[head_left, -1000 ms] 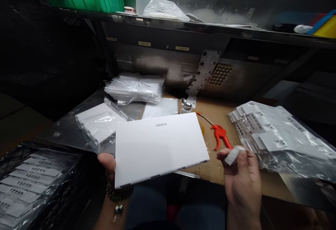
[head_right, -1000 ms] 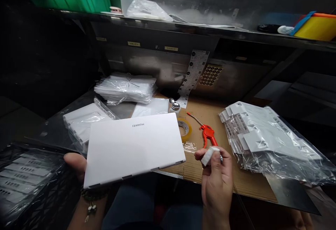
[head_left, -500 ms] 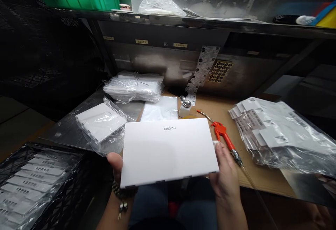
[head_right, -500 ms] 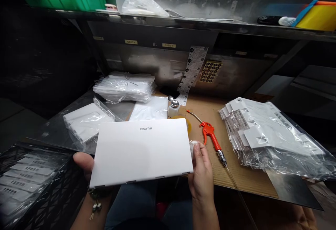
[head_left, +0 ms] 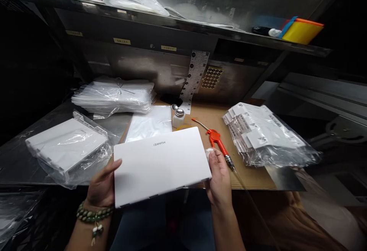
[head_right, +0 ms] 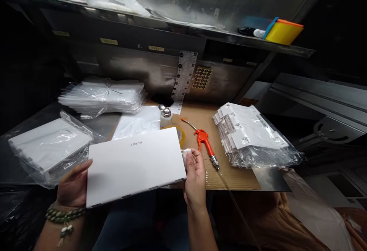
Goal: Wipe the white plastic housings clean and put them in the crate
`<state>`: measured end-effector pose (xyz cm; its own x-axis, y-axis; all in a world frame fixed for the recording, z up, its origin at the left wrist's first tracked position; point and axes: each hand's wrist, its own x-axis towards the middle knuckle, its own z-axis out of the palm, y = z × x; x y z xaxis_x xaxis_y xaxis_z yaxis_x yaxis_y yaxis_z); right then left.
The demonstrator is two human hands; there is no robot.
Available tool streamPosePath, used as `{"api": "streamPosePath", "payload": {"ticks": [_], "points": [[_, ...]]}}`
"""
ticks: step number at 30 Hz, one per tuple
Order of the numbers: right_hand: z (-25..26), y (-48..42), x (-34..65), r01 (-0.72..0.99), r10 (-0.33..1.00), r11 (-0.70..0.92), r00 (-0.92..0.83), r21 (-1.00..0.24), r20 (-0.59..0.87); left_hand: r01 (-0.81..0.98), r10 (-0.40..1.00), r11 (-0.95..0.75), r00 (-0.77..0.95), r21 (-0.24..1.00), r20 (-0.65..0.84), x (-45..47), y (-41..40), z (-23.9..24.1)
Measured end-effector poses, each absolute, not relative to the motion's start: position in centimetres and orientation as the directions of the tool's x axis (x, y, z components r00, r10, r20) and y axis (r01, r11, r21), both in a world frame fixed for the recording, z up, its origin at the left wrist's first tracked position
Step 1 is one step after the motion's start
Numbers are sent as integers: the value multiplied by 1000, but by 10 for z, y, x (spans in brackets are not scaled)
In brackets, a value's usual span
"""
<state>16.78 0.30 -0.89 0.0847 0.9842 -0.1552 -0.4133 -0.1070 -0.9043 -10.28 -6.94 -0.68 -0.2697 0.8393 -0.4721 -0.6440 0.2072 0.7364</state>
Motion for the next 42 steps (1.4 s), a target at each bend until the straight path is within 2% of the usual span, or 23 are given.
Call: {"api": "streamPosePath", "payload": {"ticks": [2, 4, 7, 9, 11, 14, 17, 22, 25, 27, 30, 32, 33, 35, 37, 39, 42], "points": [[-11, 6, 174, -365, 987, -67, 113, -928, -115, -526, 840, 284, -266, 802, -472, -101, -61, 6], [-11, 10, 182, -268, 991, -13, 124, -963, -48, -398, 870, 236, -319, 887, -375, -100, -58, 15], [-7, 14, 195, -166, 983, 89, 171, -982, 61, -123, 936, -7, -350, 992, -37, -104, -62, 21], [-1, 14, 200, -274, 990, 85, 128, -958, 51, 65, 959, -197, -194, 978, 206, -109, -62, 25], [7, 13, 200, -446, 1000, -23, -5, -895, -24, 122, 948, -317, 18, 941, 317, -112, -59, 31], [16, 11, 195, -546, 983, -173, -147, -820, -110, 94, 953, -281, 148, 955, 266, -111, -52, 42], [17, 10, 192, -556, 984, -177, -130, -812, -125, 81, 966, -210, 172, 974, 194, -104, -49, 51], [13, 11, 193, -562, 976, -217, -114, -798, -186, 170, 946, -281, 213, 945, 243, -97, -49, 65], [13, 12, 193, -568, 972, -233, -105, -790, -211, 75, 954, -207, 236, 975, 185, -98, -50, 71], [14, 12, 192, -594, 976, -213, -101, -776, -191, -15, 966, -184, 179, 983, 184, -98, -52, 70], [15, 11, 188, -634, 993, -110, -42, -765, -108, -133, 960, -276, -87, 952, 266, -96, -52, 56], [14, 8, 184, -646, 999, -34, 1, -763, -45, -398, 951, -287, -230, 871, 208, -92, -50, 41], [13, 8, 182, -647, 1000, -9, 4, -762, -15, -552, 966, -237, -222, 800, 132, -90, -47, 34], [9, 7, 178, -644, 999, 11, -31, -765, 40, -781, 998, -41, -67, 624, -18, -86, -43, 22], [2, 10, 180, -601, 993, -13, -104, -799, 62, -845, 985, 170, 138, 506, -102, -84, -40, 17], [-4, 18, 188, -470, 987, -16, -150, -882, 62, -860, 963, 271, 238, 433, -129, -85, -41, 20], [-7, 33, 204, -166, 995, 77, -43, -983, 85, -905, 958, 249, 180, 344, -222, -87, -45, 36]]}}
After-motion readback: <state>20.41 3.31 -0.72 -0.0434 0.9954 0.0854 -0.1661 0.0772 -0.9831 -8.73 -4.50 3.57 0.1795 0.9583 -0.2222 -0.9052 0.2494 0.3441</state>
